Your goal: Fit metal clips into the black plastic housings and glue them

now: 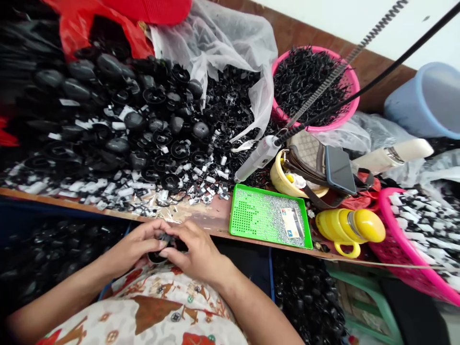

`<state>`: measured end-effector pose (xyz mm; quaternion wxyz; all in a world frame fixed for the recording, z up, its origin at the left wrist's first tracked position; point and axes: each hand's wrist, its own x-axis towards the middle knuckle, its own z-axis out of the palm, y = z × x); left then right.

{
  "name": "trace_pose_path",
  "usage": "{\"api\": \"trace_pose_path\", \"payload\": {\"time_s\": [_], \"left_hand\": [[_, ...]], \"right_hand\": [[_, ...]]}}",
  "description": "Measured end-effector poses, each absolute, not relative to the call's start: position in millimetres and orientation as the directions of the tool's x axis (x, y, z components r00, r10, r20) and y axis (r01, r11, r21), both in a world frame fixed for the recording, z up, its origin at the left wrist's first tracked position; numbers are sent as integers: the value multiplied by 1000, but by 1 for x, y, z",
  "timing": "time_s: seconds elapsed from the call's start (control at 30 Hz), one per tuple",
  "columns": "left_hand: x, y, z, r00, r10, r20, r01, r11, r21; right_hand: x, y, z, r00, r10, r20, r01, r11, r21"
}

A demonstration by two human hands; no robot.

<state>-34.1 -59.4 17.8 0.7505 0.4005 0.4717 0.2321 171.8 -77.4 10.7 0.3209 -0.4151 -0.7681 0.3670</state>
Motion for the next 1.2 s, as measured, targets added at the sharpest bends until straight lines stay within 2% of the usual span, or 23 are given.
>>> {"api": "trace_pose_path", "payload": {"time_s": [0.07, 0.17, 0.23, 0.33, 0.43, 0.6, 0.7, 0.8, 0.87, 0.93, 1.03, 1.1, 1.13, 1.2], "left_hand": [[-45, -60, 16, 362, 766, -531, -11, 573, 819], [-60, -56, 16, 251, 821, -512, -87, 546, 833], [-67, -51, 17, 219, 841, -495, -121, 527, 841], [-74, -46, 18, 181, 869, -460, -118, 483, 867], [-78, -44, 18, 159, 890, -428, -106, 446, 889], [-78, -42, 16, 185, 883, -431, -95, 453, 886], [-70, -38, 16, 191, 896, -400, -132, 427, 894], [-61, -34, 16, 152, 924, -351, -157, 373, 914], [-57, -32, 16, 152, 927, -343, -142, 364, 920], [-56, -31, 16, 167, 921, -352, -106, 372, 922], [-58, -33, 16, 179, 912, -369, -51, 383, 922], [-59, -36, 17, 187, 903, -387, -33, 399, 916], [-58, -38, 17, 193, 896, -400, -30, 413, 910], [-55, -42, 16, 222, 875, -429, -31, 446, 894]], "right_hand": [[172, -65, 13, -445, 878, 174, 397, 368, -841], [160, -39, 13, -366, 918, 150, 533, 339, -775], [143, -22, 10, -375, 924, 72, 665, 322, -673], [120, -5, 6, -435, 899, -41, 812, 373, -448], [119, -2, 8, -446, 895, -18, 845, 414, -339], [168, -15, 10, -406, 912, 61, 843, 400, -359], [191, -25, 5, -376, 917, 137, 806, 396, -441], [191, -34, 1, -262, 939, 225, 757, 344, -556], [180, -36, 1, -233, 952, 200, 732, 307, -609], [166, -35, 3, -263, 959, 108, 757, 275, -592], [151, -30, 5, -313, 948, -53, 856, 257, -447], [149, -26, 4, -317, 944, -95, 889, 260, -378], [151, -25, 4, -312, 946, -85, 886, 258, -385], [157, -25, 4, -269, 963, -13, 835, 227, -501]]}}
